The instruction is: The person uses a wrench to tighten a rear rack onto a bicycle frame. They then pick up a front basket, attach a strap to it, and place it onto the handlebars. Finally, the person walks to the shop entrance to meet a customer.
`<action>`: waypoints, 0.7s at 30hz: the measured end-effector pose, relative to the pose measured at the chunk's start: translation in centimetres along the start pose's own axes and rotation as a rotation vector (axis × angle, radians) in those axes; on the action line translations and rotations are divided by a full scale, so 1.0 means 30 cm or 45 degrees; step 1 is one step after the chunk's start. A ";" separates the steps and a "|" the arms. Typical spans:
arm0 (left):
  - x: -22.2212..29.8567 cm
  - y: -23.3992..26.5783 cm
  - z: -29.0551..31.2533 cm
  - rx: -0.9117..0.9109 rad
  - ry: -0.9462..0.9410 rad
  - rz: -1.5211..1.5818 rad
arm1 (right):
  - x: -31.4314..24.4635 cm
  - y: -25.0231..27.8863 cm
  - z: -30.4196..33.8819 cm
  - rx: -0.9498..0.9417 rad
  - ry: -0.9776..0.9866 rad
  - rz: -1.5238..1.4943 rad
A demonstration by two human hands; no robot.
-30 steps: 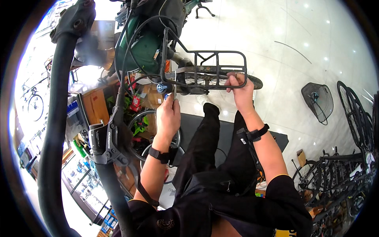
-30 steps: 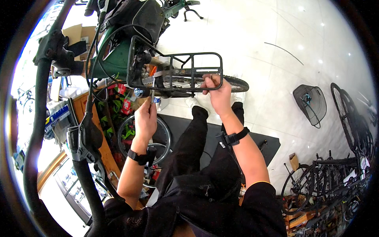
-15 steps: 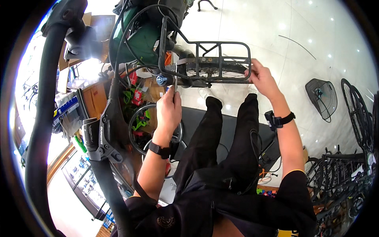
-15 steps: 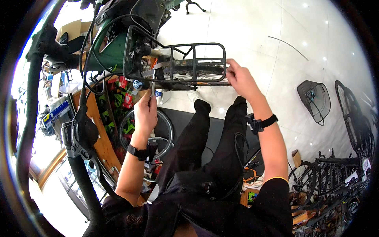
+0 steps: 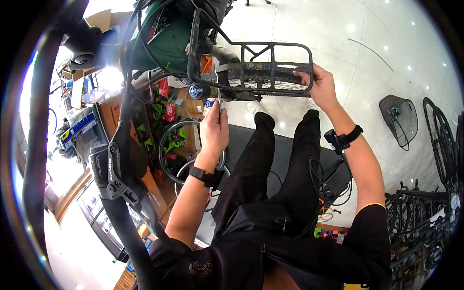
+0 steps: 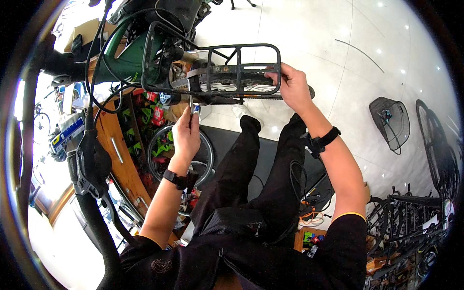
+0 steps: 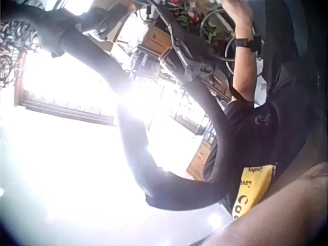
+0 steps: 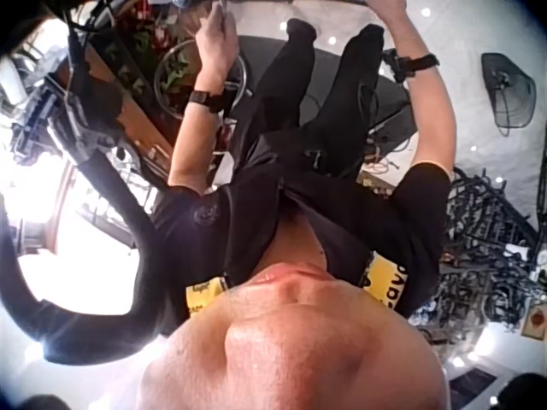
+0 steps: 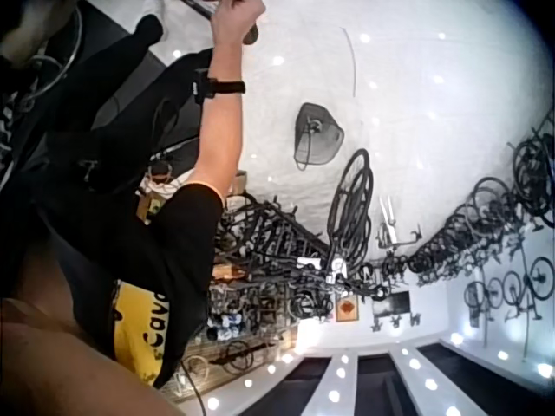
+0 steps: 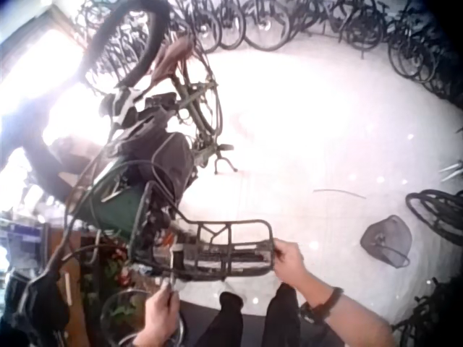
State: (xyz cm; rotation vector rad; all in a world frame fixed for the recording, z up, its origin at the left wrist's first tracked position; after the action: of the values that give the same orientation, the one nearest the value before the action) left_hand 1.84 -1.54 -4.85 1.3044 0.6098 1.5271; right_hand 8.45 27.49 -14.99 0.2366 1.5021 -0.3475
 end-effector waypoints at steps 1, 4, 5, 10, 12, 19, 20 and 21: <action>-0.004 -0.004 0.002 0.008 0.011 0.002 | -0.002 -0.010 0.004 0.007 -0.015 0.005; -0.005 -0.011 0.002 0.001 0.045 -0.001 | 0.012 -0.023 0.011 0.047 0.006 -0.018; -0.004 -0.013 0.001 -0.005 0.057 -0.002 | 0.020 -0.027 0.014 0.063 0.025 -0.032; -0.006 -0.020 -0.001 0.038 -0.026 0.004 | 0.028 -0.058 0.019 0.090 0.021 -0.066; -0.005 -0.020 -0.002 0.040 -0.021 0.009 | 0.026 -0.060 0.018 0.080 -0.001 -0.069; 0.011 -0.011 -0.002 -0.030 0.087 0.070 | -0.018 -0.058 0.016 0.050 0.069 -0.082; 0.017 -0.008 -0.002 -0.058 0.126 0.096 | -0.034 -0.059 0.016 0.040 0.053 -0.072; 0.017 -0.007 -0.002 -0.059 0.128 0.088 | -0.036 -0.058 0.018 0.032 0.020 -0.138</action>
State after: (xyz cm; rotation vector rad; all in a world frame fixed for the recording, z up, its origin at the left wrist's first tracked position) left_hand 1.90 -1.00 -4.84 1.2304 0.5943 1.6618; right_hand 8.27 25.76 -13.77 0.1790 1.5298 -0.4521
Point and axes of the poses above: each hand's wrist, its own z-axis away from the middle knuckle, its own y-axis out of the back of the hand, x = y × z, the point moved 1 cm from there along -z, towards the middle knuckle, and after that the axes turned 12 degrees about y, right-handed, at the moved point
